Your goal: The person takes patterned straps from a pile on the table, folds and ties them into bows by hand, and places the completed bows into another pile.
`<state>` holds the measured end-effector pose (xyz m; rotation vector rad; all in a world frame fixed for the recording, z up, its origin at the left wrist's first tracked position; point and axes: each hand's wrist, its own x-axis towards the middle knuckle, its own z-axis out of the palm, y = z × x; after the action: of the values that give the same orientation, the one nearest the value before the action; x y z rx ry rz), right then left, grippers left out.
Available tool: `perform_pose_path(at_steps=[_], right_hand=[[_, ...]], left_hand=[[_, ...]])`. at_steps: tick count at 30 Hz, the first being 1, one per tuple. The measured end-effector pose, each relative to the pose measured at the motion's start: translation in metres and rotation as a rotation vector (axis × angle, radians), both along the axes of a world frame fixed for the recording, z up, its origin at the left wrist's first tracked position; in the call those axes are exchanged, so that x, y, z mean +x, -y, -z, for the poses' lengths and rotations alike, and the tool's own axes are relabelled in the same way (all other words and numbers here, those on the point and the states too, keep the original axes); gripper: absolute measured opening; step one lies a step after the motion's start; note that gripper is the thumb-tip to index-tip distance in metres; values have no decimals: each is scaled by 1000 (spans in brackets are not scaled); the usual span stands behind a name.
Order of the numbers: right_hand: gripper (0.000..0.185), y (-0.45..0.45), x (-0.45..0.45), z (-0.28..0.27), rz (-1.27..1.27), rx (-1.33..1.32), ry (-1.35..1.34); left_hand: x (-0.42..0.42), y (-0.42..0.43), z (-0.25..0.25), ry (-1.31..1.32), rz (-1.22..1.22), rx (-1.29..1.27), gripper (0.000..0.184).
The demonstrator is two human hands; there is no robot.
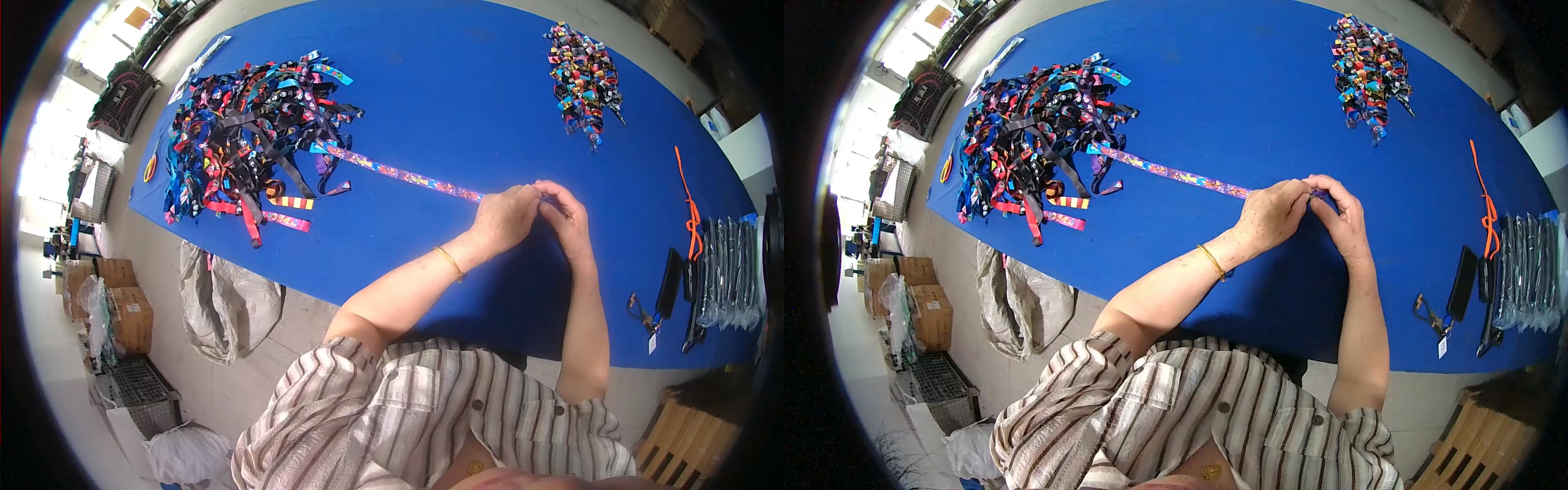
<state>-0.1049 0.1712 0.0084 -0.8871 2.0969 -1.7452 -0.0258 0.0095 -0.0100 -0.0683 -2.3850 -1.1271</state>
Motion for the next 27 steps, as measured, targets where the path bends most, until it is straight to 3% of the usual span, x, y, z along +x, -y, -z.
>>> perform_pose_path(at_steps=[8,14,27], right_hand=[[16,0,-3,8,99,186,-13],[13,-14,-14,17,116,-192,204],[12,-68,-55,18,651,-519,229]], left_hand=[[3,6,-5,-6,3,62,10],[1,10,-9,9,-24,116,11],[-12,45,-7,70,-187,172,14]])
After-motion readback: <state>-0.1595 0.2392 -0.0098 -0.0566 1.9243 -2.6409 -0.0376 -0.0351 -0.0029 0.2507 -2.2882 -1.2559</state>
